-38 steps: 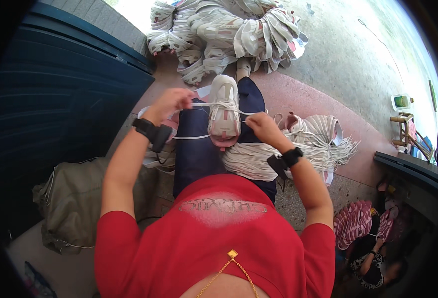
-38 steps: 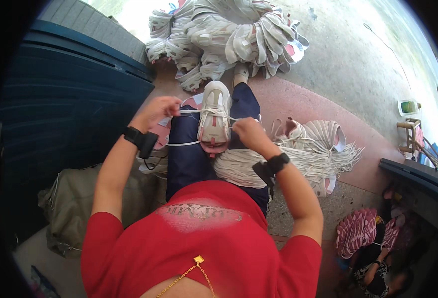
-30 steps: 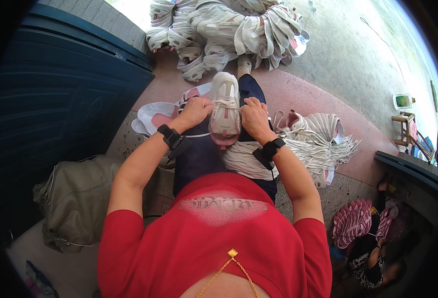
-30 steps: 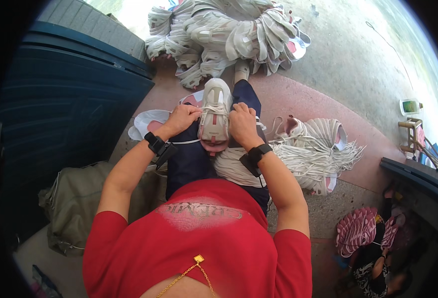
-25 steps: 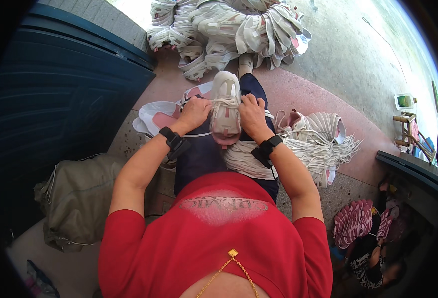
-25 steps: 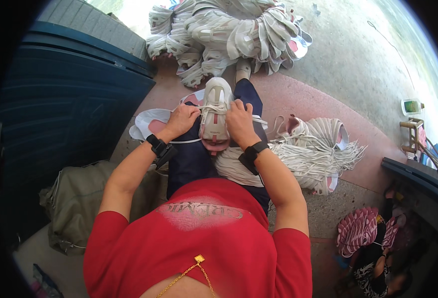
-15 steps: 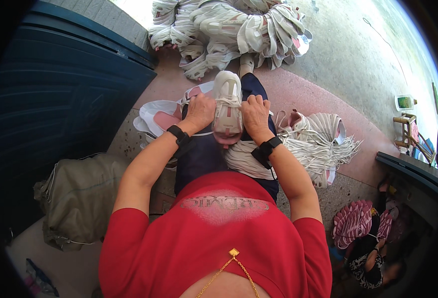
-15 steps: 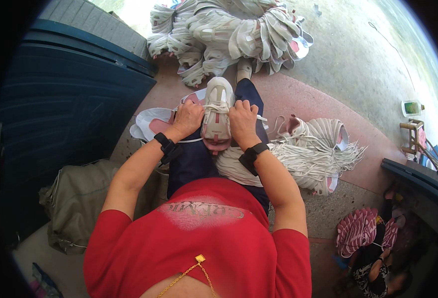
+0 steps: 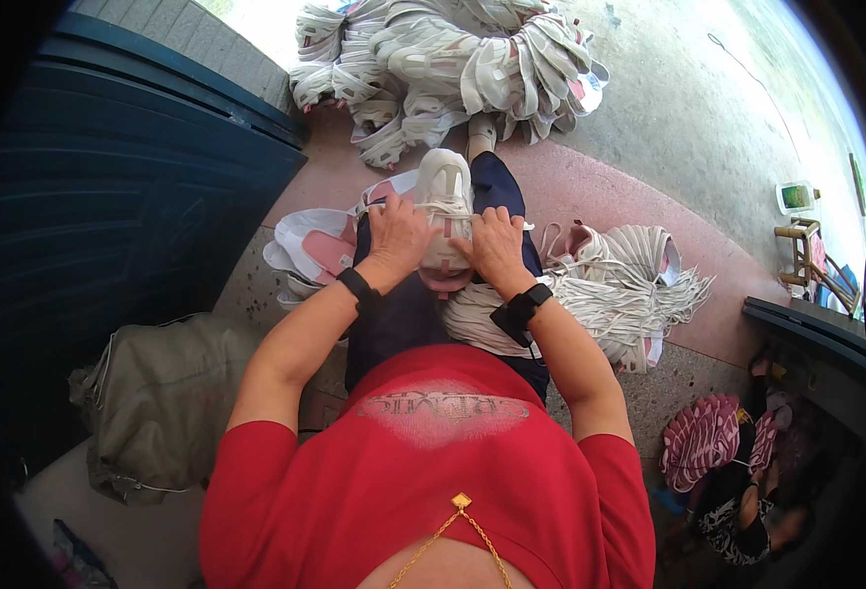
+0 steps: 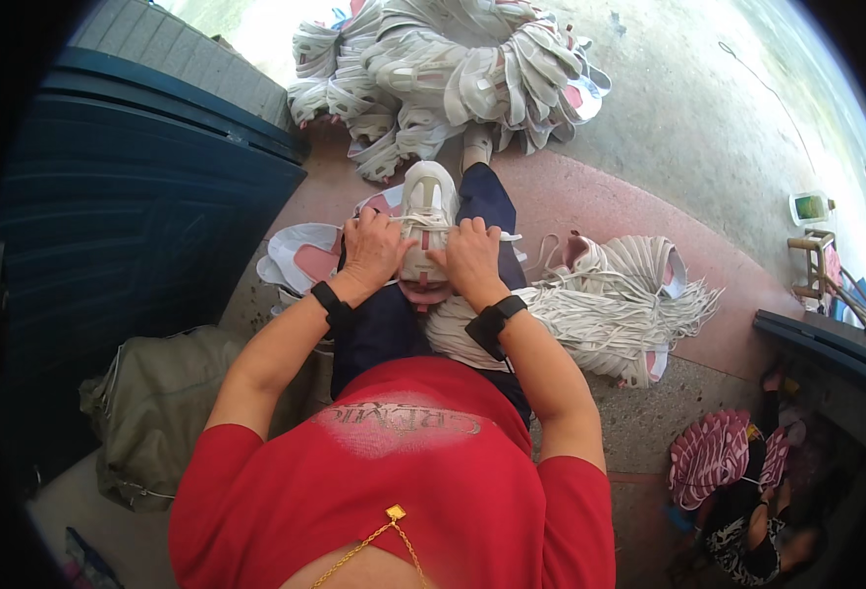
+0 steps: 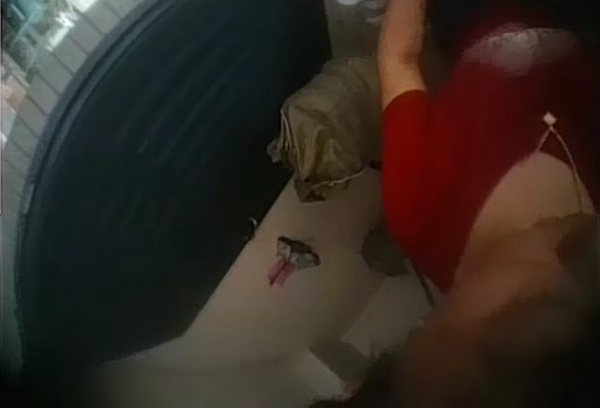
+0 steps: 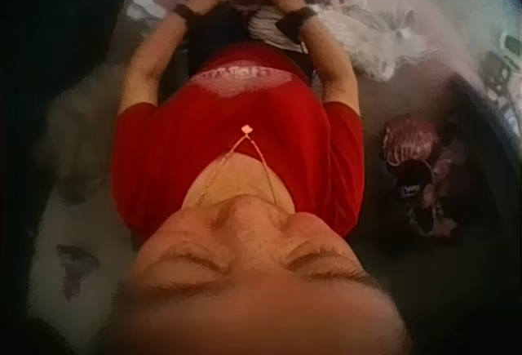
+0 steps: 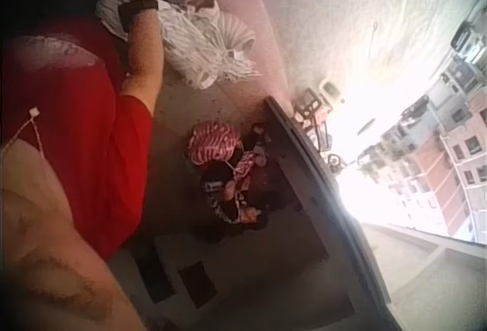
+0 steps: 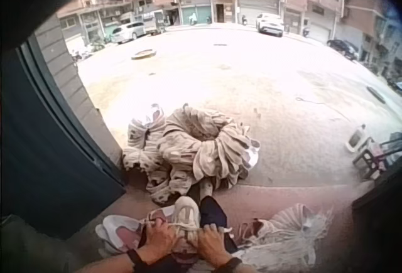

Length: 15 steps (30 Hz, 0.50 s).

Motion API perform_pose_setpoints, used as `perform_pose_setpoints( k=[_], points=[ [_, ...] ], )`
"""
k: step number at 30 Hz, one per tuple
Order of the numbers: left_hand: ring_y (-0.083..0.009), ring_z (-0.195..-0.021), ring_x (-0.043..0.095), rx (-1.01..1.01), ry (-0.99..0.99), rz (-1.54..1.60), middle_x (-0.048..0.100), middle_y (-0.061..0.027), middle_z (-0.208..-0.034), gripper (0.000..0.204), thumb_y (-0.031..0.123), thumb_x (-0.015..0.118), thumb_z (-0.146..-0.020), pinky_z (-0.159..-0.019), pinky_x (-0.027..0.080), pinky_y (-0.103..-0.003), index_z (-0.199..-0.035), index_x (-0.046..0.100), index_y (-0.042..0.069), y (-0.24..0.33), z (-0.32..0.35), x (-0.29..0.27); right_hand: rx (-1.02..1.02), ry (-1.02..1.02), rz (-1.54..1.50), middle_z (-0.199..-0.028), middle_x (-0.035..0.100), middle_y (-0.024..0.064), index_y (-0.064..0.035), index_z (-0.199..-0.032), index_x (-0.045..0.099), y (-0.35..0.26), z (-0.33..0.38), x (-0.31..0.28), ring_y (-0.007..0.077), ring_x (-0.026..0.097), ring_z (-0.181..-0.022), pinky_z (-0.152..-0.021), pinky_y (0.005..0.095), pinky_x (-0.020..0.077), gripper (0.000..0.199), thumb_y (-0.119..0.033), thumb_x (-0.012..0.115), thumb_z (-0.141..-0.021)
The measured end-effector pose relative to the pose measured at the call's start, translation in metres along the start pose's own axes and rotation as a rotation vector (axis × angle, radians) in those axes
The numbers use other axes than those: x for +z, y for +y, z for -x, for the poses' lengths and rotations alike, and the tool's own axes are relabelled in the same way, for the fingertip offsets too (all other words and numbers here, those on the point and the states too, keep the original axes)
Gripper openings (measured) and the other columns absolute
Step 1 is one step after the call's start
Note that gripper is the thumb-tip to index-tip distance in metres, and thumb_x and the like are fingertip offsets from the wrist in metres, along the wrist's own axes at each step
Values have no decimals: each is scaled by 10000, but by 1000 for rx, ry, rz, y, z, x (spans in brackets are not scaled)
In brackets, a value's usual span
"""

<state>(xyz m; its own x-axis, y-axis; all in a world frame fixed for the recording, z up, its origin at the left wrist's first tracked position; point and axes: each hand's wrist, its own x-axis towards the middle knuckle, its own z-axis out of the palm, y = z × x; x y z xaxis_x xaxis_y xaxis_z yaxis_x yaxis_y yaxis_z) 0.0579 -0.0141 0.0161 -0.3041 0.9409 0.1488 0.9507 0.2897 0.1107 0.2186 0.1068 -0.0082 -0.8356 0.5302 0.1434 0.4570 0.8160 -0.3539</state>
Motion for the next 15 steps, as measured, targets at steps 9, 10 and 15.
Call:
perform_pose_setpoints(
  k=[9,10,15],
  points=[
    [-294,-975,563,-67,7,225,676,-99,-910,188,207,718,-771,-761,471,-443,-917,706,90,2,7,19,-27,186,-242,-864,621,72,-62,-873,673,9,9,19,272,568,-896,-778,430,423,126,-141,669,-775],
    [-298,-967,571,-40,8,247,678,-108,-915,182,186,700,-795,-765,482,-439,-937,709,73,8,-5,11,-15,202,-267,-864,625,74,-59,-882,668,11,12,23,272,571,-891,-777,424,429,126,-126,664,-775],
    [-332,-980,580,94,-372,201,653,-133,-866,173,166,703,-808,-751,508,-448,-920,676,36,7,-51,19,-24,150,-299,-856,630,77,-64,-931,653,13,12,31,272,580,-870,-762,404,445,156,-92,641,-778]
  ],
)
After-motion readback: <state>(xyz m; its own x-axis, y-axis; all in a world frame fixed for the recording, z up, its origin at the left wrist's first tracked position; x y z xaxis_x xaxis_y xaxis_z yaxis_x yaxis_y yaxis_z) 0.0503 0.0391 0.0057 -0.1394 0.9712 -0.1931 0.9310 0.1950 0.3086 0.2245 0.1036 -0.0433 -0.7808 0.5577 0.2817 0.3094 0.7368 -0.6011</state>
